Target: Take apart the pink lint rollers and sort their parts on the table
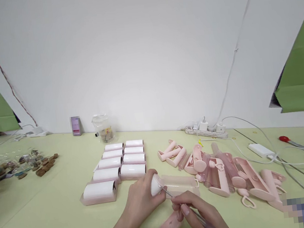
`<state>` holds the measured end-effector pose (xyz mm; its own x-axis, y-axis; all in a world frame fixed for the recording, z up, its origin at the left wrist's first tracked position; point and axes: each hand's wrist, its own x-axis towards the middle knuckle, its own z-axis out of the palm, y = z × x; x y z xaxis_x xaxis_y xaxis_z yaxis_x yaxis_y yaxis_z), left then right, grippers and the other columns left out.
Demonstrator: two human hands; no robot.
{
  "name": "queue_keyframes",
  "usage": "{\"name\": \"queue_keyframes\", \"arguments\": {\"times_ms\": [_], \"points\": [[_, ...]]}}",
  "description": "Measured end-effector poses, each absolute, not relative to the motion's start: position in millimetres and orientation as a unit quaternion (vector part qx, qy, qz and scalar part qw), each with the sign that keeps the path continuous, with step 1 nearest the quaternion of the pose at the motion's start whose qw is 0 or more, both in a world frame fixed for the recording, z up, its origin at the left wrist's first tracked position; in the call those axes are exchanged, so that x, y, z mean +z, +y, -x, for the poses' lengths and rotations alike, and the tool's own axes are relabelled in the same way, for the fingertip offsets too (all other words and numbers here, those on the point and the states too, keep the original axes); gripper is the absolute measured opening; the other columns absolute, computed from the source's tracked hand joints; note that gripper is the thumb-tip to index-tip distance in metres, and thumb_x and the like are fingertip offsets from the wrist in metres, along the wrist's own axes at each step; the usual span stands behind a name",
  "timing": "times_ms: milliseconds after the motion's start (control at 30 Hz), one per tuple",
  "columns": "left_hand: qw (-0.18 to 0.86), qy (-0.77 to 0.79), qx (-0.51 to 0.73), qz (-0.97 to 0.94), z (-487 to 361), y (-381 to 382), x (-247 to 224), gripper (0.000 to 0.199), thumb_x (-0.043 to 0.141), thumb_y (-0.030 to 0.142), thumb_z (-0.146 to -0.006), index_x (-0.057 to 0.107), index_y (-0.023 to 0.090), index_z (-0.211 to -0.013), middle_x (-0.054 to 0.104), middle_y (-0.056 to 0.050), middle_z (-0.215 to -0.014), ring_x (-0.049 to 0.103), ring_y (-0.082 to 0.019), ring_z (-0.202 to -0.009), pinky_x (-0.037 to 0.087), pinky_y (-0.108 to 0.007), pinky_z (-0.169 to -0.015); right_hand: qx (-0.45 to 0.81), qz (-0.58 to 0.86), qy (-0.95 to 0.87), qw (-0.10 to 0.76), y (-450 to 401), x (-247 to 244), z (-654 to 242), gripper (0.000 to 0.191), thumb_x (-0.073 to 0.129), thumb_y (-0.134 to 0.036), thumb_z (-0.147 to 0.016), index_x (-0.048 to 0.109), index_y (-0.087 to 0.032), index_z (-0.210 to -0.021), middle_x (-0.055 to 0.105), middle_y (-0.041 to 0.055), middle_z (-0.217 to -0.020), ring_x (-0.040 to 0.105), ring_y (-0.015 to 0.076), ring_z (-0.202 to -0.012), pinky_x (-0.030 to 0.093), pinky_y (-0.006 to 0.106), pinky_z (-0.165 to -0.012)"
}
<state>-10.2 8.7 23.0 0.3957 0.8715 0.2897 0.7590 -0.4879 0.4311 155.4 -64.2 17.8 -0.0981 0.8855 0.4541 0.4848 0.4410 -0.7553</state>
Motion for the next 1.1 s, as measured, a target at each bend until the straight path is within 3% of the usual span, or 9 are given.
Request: {"name": "queue_keyframes", "arguments": {"times_ms": [600,967,1100], "points": [[0.040,0.491,0.164,-0.854,10,11,18,0.021,0.047,0.035,-0.073,0.047,0.022,-0.089,0.064,-0.002,-0.073,0.062,-0.023,-0.063,0.030,-0.023,-0.046,0.252,0.499,-0.691,0.458,-62,18,-154,0.022,0.041,-0.035,-0.084,0.060,-0.023,-0.081,0.061,0.0013,-0.068,0.060,0.0139,-0.064,0.049,0.019,-0.058],[0.017,0.444,0.146,-0.884,-8,20,44,0.024,0.050,0.039,-0.069,0.048,0.021,-0.086,0.065,-0.002,-0.068,0.063,-0.024,-0.061,0.031,-0.023,-0.045,0.272,0.546,-0.620,0.494,-50,12,-171,0.032,0.043,-0.046,-0.081,0.062,-0.020,-0.079,0.062,0.0027,-0.062,0.061,0.0163,-0.059,0.051,0.026,-0.057],[0.020,0.427,0.169,-0.888,-17,21,49,0.031,0.050,0.037,-0.069,0.046,0.021,-0.095,0.066,-0.002,-0.073,0.063,-0.024,-0.064,0.032,-0.023,-0.046,0.283,0.571,-0.542,0.549,-45,23,-174,0.037,0.039,-0.049,-0.082,0.060,-0.020,-0.090,0.066,0.0063,-0.079,0.065,0.0179,-0.062,0.052,0.031,-0.065]]}}
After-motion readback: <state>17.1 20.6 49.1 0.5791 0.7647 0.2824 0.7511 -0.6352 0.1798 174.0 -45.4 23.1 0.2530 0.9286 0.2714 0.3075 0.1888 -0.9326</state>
